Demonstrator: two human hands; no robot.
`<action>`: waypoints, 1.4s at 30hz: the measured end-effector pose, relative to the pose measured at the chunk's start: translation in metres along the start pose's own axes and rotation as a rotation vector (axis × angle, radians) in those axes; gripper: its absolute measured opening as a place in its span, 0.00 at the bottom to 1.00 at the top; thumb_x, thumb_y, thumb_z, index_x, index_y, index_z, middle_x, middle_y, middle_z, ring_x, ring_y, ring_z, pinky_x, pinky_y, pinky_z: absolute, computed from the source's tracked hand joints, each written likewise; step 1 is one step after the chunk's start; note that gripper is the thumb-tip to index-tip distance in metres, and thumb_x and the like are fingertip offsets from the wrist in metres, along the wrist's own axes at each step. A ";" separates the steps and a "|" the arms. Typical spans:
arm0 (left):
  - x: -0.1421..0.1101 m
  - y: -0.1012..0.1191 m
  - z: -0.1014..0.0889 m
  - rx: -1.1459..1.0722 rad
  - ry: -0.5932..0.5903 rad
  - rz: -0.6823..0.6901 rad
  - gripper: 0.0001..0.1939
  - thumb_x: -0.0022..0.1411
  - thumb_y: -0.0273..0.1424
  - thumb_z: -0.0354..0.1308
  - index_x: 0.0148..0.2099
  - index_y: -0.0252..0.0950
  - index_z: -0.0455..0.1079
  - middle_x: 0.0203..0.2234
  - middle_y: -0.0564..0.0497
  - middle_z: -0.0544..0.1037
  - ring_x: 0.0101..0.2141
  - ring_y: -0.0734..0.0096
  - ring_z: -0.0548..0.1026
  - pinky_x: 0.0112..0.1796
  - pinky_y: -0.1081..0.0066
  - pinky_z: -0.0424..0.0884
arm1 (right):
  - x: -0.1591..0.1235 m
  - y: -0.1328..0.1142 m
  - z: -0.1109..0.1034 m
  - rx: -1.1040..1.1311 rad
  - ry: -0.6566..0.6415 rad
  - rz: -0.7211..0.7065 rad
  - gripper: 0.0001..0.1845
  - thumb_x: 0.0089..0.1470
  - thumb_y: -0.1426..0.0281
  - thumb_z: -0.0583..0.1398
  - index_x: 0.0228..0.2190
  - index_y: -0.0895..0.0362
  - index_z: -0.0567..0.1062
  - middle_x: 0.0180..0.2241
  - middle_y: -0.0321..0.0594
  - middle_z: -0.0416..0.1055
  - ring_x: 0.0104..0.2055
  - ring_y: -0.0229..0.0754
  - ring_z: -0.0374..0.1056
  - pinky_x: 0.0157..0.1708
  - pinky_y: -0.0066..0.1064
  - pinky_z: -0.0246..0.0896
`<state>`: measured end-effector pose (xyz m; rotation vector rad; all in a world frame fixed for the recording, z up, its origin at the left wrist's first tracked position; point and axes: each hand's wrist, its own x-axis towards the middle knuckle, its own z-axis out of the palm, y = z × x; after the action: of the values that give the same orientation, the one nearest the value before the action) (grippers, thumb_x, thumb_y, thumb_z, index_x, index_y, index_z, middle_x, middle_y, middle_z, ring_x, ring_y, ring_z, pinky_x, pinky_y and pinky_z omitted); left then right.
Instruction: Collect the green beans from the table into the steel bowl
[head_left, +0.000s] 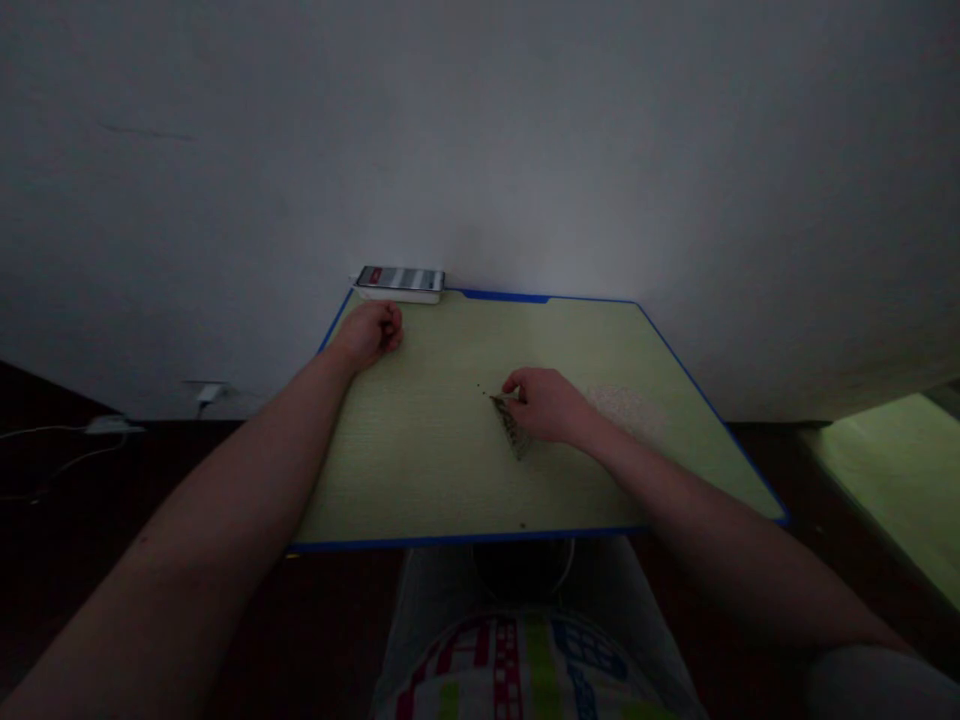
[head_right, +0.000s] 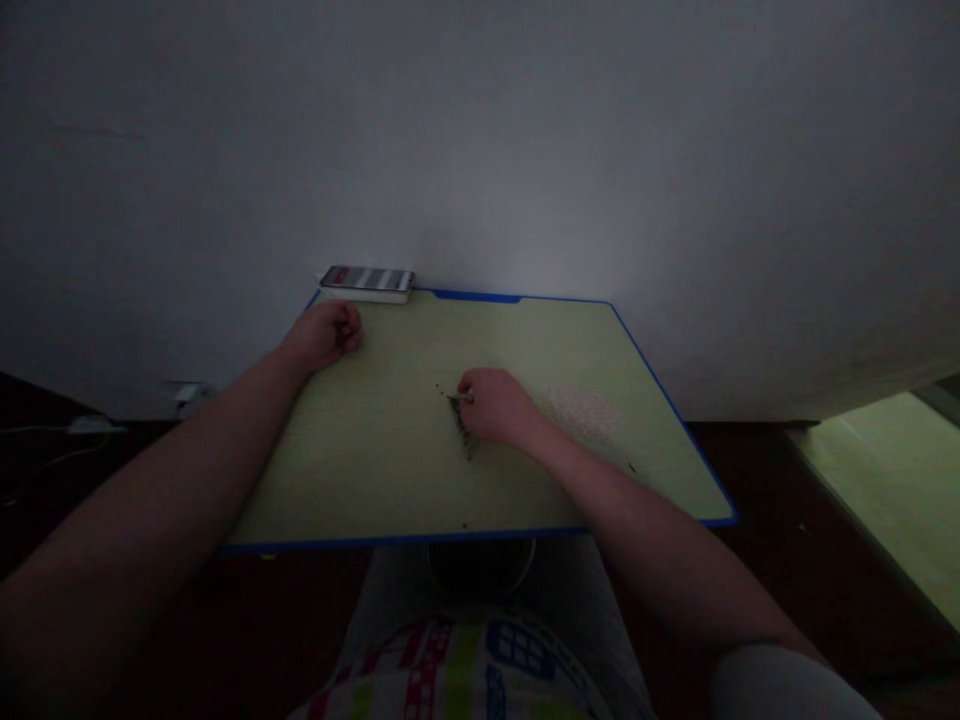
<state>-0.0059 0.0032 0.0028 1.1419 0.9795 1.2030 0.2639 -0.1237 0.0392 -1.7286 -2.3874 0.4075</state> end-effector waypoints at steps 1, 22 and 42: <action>0.000 0.000 0.000 0.001 -0.002 0.001 0.03 0.40 0.25 0.47 0.20 0.37 0.59 0.10 0.57 0.56 0.11 0.78 0.58 0.14 0.75 0.50 | -0.001 0.003 0.000 0.002 0.002 0.007 0.13 0.49 0.73 0.58 0.37 0.58 0.78 0.28 0.43 0.75 0.32 0.43 0.69 0.33 0.31 0.60; -0.003 0.002 -0.001 -0.002 -0.026 0.000 0.02 0.39 0.25 0.47 0.19 0.36 0.59 0.11 0.57 0.55 0.11 0.78 0.58 0.13 0.75 0.50 | 0.128 -0.001 -0.010 -0.030 -0.366 -0.601 0.16 0.47 0.78 0.60 0.40 0.57 0.79 0.28 0.35 0.76 0.28 0.35 0.64 0.32 0.26 0.53; -0.003 0.002 0.001 0.017 0.008 0.025 0.03 0.39 0.24 0.46 0.19 0.37 0.58 0.11 0.57 0.54 0.11 0.78 0.56 0.13 0.75 0.49 | 0.068 -0.036 0.009 0.244 -0.446 -0.763 0.16 0.53 0.74 0.59 0.44 0.61 0.77 0.28 0.37 0.73 0.28 0.34 0.64 0.30 0.25 0.56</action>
<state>-0.0055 -0.0004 0.0047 1.1669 0.9860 1.2221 0.2076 -0.0710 0.0404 -0.5758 -2.8897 0.9635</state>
